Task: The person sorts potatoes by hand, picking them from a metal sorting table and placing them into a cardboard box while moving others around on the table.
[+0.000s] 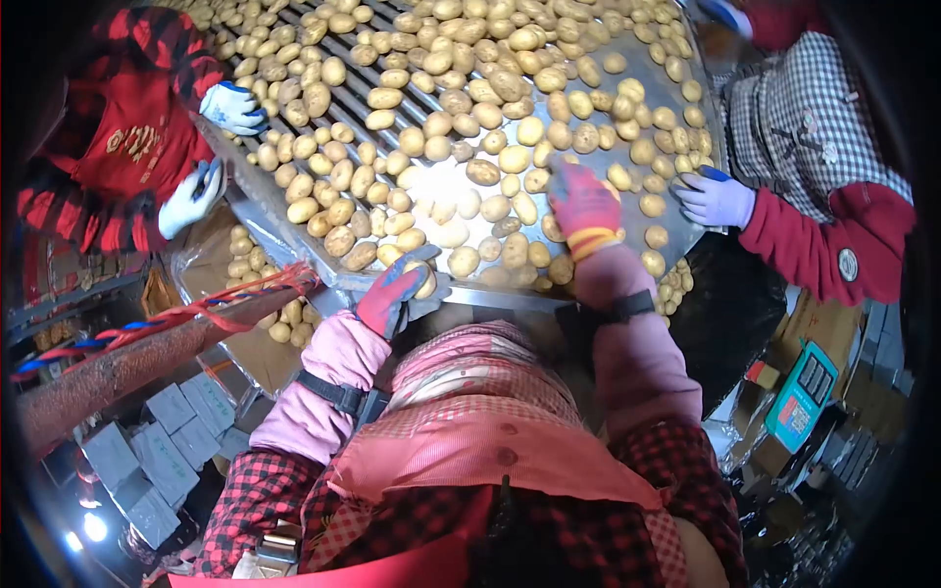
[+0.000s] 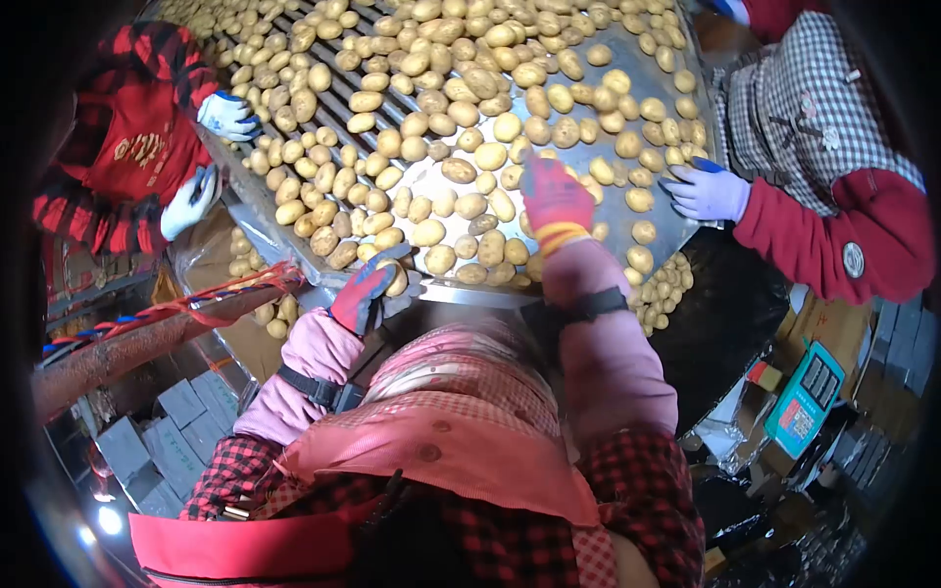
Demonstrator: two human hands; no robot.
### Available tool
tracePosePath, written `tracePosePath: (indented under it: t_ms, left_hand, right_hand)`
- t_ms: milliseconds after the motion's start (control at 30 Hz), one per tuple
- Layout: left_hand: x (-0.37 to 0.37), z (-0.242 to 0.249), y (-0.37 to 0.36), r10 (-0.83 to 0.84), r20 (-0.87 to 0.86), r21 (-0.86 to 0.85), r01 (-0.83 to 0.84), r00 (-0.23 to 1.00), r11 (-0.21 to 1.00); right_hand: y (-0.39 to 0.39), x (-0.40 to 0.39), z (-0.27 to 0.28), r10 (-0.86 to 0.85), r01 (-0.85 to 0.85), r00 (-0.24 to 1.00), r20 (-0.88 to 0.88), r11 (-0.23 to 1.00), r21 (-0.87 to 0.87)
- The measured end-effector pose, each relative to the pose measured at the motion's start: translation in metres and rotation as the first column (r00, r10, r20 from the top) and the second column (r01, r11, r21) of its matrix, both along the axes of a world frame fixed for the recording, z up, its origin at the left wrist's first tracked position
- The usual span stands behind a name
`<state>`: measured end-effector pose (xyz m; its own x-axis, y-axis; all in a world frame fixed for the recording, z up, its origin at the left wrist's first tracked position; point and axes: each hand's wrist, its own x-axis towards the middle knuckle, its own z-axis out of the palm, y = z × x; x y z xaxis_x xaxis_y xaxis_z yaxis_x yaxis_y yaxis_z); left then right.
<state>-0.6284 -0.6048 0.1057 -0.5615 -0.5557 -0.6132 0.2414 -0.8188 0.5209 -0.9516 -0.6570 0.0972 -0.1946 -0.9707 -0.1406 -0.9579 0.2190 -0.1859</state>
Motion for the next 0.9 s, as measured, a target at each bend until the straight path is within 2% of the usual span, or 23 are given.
tracePosePath:
  t_ms: [33, 133, 167, 200, 267, 300, 333, 367, 400, 433, 467, 500, 533, 567, 600, 633, 667, 700, 800, 833, 867, 900]
  left_hand:
    - [0.002, -0.002, 0.004, 0.015, -0.043, 0.012, -0.014, 0.999, 1.0]
    - [0.014, -0.005, 0.013, 0.048, -0.105, -0.012, -0.05, 0.993, 0.999]
    - [0.017, 0.005, 0.015, 0.065, -0.109, 0.027, -0.063, 0.992, 0.998]
    - [0.019, 0.014, 0.015, 0.073, -0.12, 0.063, -0.066, 0.99, 0.996]
    - [0.027, 0.019, 0.016, 0.059, -0.13, 0.065, -0.051, 0.99, 0.997]
    - [0.031, 0.02, 0.018, 0.065, -0.134, 0.068, -0.057, 0.989, 0.996]
    - [0.035, 0.02, 0.022, 0.094, -0.153, 0.053, -0.087, 0.984, 0.995]
    - [0.04, 0.02, 0.026, 0.125, -0.164, 0.043, -0.119, 0.979, 0.992]
    - [0.046, 0.022, 0.028, 0.149, -0.171, 0.024, -0.147, 0.974, 0.989]
    - [0.048, 0.021, 0.03, 0.195, -0.183, 0.033, -0.192, 0.964, 0.981]
    - [0.053, 0.021, 0.03, 0.2, -0.198, -0.002, -0.205, 0.96, 0.979]
    - [0.057, 0.023, 0.032, 0.207, -0.214, -0.033, -0.219, 0.955, 0.975]
    - [0.06, 0.025, 0.034, 0.21, -0.232, -0.063, -0.23, 0.95, 0.971]
    - [0.063, 0.027, 0.037, 0.24, -0.23, -0.082, -0.265, 0.943, 0.961]
    - [0.067, 0.031, 0.04, 0.251, -0.244, -0.105, -0.283, 0.937, 0.953]
    - [0.072, 0.035, 0.043, 0.269, -0.258, -0.127, -0.308, 0.928, 0.943]
    - [0.079, 0.037, 0.048, 0.295, -0.27, -0.146, -0.342, 0.917, 0.928]
    - [0.088, 0.032, 0.054, 0.298, -0.251, -0.167, -0.345, 0.921, 0.924]
    - [0.116, 0.038, 0.077, 0.388, -0.261, -0.188, -0.44, 0.884, 0.878]
    - [0.128, 0.026, 0.089, 0.411, -0.321, -0.227, -0.491, 0.853, 0.841]
    - [0.141, 0.025, 0.102, 0.462, -0.335, -0.208, -0.543, 0.821, 0.814]
    - [0.154, 0.027, 0.115, 0.513, -0.347, -0.196, -0.596, 0.785, 0.778]
  right_hand:
    - [-0.007, 0.016, 0.007, 0.034, -0.02, 0.997, -0.067, 0.978, 0.209]
    - [-0.03, 0.019, -0.036, 0.051, -0.054, 0.999, 0.016, 0.951, 0.304]
    - [-0.029, 0.015, -0.033, 0.194, -0.191, 0.981, 0.007, 0.957, 0.22]
    - [-0.033, 0.013, -0.03, 0.216, -0.206, 0.976, -0.027, 0.955, 0.213]
    - [-0.028, -0.001, -0.025, 0.011, -0.024, 0.953, 0.303, 0.999, 0.041]
    - [-0.023, -0.015, -0.035, -0.121, 0.118, 0.664, 0.738, 0.991, 0.056]
    - [-0.014, -0.02, -0.044, -0.195, 0.214, 0.179, 0.964, 0.964, 0.155]
    - [0.002, -0.001, -0.022, -0.108, 0.321, -0.067, 0.992, 0.939, 0.124]
    - [0.008, 0.001, -0.029, -0.146, 0.312, -0.184, 0.972, 0.929, 0.199]
    - [0.013, 0.006, -0.026, 0.069, 0.215, 0.187, 0.98, 0.97, -0.109]
    - [0.016, 0.013, -0.024, 0.315, 0.015, 0.5, 0.807, 0.928, -0.371]
    - [0.014, 0.019, -0.022, 0.189, 0.036, 0.022, 0.982, 0.981, -0.19]
    - [0.012, 0.027, -0.01, -0.014, -0.04, -0.451, 0.892, 0.999, -0.005]
    - [0.011, 0.043, 0.009, -0.189, -0.037, -0.468, 0.864, 0.98, 0.194]
    - [0.013, 0.073, 0.045, -0.271, 0.088, -0.321, 0.907, 0.945, 0.314]
    - [0.011, 0.078, 0.04, -0.207, 0.053, -0.271, 0.94, 0.972, 0.229]
    - [0.01, 0.102, 0.061, -0.141, 0.004, -0.225, 0.964, 0.989, 0.146]
    - [0.022, 0.128, 0.085, 0.029, 0.119, -0.133, 0.991, 0.993, -0.013]
    - [0.032, 0.176, 0.103, 0.1, -0.047, -0.115, 0.988, 0.993, -0.106]
    - [0.035, 0.187, 0.096, 0.044, -0.176, 0.001, 0.999, 0.984, -0.043]
    - [0.044, 0.206, 0.093, 0.08, -0.279, 0.069, 0.994, 0.958, -0.058]
    - [0.052, 0.225, 0.086, 0.278, -0.437, 0.066, 0.958, 0.872, -0.223]
